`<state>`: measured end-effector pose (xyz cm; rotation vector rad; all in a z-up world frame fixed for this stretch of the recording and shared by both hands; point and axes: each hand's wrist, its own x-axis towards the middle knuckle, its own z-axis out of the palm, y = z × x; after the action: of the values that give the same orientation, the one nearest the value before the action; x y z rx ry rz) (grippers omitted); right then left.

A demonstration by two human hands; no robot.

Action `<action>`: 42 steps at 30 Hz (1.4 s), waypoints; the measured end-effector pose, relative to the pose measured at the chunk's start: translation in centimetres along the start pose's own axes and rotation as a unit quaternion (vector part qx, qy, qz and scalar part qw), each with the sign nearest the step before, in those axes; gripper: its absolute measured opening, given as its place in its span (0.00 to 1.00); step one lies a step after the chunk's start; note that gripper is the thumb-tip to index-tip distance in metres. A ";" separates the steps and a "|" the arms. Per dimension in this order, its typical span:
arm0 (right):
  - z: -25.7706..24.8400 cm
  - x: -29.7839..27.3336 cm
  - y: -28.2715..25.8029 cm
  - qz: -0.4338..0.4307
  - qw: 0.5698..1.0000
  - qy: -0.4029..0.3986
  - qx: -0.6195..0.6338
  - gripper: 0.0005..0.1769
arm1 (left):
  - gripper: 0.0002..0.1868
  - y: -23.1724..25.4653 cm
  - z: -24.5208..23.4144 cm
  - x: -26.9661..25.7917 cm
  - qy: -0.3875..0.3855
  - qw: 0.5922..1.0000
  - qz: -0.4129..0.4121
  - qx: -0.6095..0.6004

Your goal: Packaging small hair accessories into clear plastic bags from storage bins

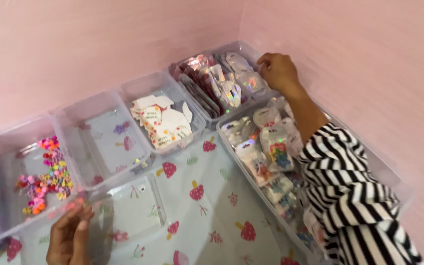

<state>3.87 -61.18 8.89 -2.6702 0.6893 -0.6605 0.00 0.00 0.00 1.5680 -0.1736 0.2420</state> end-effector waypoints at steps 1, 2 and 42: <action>0.8 0.7 0.1 0.000 1.000 0.003 0.004 0.19 | 0.15 -1.8 -0.9 0.4 0.000 1.000 0.004 0.002; 1.7 1.4 0.2 0.041 0.999 -0.031 0.005 0.17 | 0.16 -3.6 -1.7 0.8 -0.014 1.000 0.011 0.023; 3.0 -28.6 -32.2 -0.574 0.803 0.118 0.106 0.11 | 0.23 6.3 0.0 -1.1 -0.130 0.988 -0.079 -0.016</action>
<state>-4.74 -18.82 8.85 -2.5484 -1.0520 -1.2341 -2.74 -0.13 5.78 1.5694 -0.2538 -0.0908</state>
